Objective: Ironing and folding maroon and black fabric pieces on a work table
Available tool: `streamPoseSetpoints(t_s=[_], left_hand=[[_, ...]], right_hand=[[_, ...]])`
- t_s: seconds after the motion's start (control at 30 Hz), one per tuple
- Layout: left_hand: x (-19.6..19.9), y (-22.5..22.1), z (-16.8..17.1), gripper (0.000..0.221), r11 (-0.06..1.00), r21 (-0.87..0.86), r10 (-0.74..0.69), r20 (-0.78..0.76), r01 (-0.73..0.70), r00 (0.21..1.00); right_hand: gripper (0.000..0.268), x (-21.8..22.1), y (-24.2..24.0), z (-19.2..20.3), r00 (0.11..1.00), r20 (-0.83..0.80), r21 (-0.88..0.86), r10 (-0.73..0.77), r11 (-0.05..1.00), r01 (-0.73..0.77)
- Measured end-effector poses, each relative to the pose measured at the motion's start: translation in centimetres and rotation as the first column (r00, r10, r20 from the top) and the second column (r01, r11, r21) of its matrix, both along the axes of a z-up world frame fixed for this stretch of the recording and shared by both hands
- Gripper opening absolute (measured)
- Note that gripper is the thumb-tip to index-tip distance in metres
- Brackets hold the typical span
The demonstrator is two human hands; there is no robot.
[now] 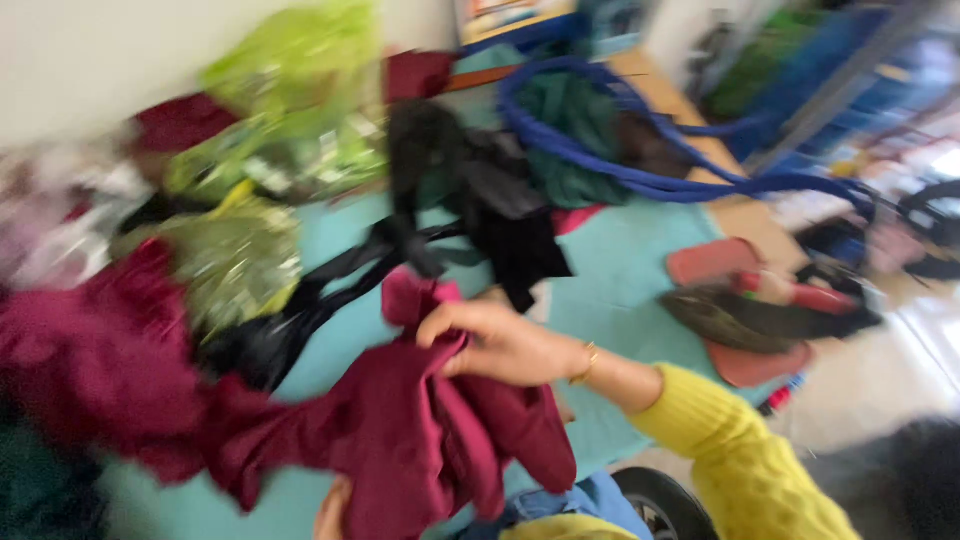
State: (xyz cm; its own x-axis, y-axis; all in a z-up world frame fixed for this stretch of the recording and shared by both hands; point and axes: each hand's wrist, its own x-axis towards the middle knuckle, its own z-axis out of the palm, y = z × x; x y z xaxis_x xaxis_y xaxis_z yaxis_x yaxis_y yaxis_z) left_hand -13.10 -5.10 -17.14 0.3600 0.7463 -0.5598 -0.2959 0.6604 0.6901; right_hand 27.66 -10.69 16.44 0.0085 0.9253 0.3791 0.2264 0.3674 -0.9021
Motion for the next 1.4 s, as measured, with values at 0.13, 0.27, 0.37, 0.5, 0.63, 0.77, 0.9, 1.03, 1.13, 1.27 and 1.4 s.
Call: streamPoseSetpoints(t_s=[0.13,0.27,0.37,0.5,0.63,0.77,0.9,1.03,1.13,1.27,1.4], left_hand=[[6.8,6.8,18.4,0.027,0.951,-0.036,0.308,0.116,-0.306,0.944],[6.8,7.4,30.6,0.011,0.686,0.522,0.369,0.352,-0.508,0.860],[9.6,9.3,30.2,0.021,0.388,0.835,0.464,0.189,-0.390,0.866],[16.4,10.8,32.7,0.015,0.269,0.961,0.496,-0.077,-0.069,0.865],[22.2,12.3,32.9,0.017,0.233,0.970,0.345,-0.017,-0.068,0.939],[25.2,12.2,34.0,0.018,0.161,0.986,0.312,-0.005,-0.047,0.950],[24.9,13.8,37.1,0.017,0.080,0.996,0.374,0.016,-0.050,0.927],[22.3,18.5,36.7,0.013,-0.007,0.999,0.640,-0.031,0.046,0.768],[20.8,19.7,33.5,0.043,0.042,0.966,0.667,-0.217,0.255,0.713],[22.2,15.3,28.7,0.078,0.036,0.787,0.290,-0.598,0.615,0.747],[24.1,12.9,21.6,0.080,0.059,0.666,0.426,-0.691,0.744,0.585]], right_hand=[[0.038,2.0,5.7,4.6,0.969,0.219,0.149,-0.111,0.986,0.079],[0.032,5.2,10.6,9.1,0.876,0.261,0.414,-0.405,0.867,0.278],[0.060,5.7,11.9,5.7,0.812,0.246,0.264,-0.530,0.842,0.470],[0.055,0.4,11.9,1.4,0.925,0.301,0.200,-0.230,0.964,0.175],[0.074,0.6,10.3,-8.6,0.949,0.307,-0.167,-0.070,0.978,0.126],[0.061,1.2,13.3,-18.4,0.824,0.545,-0.161,-0.153,0.946,0.282],[0.083,-0.1,16.2,-24.2,0.728,0.670,-0.161,-0.145,0.929,0.333],[0.049,0.0,16.5,-23.3,0.388,0.898,0.012,-0.207,0.894,0.448],[0.028,1.0,15.7,-19.3,0.656,0.693,-0.007,-0.299,0.907,0.421],[0.031,0.9,12.9,-10.6,0.917,0.251,-0.143,-0.311,0.925,0.353],[0.029,1.6,8.9,-4.2,0.890,0.284,0.007,-0.356,0.929,0.369]])
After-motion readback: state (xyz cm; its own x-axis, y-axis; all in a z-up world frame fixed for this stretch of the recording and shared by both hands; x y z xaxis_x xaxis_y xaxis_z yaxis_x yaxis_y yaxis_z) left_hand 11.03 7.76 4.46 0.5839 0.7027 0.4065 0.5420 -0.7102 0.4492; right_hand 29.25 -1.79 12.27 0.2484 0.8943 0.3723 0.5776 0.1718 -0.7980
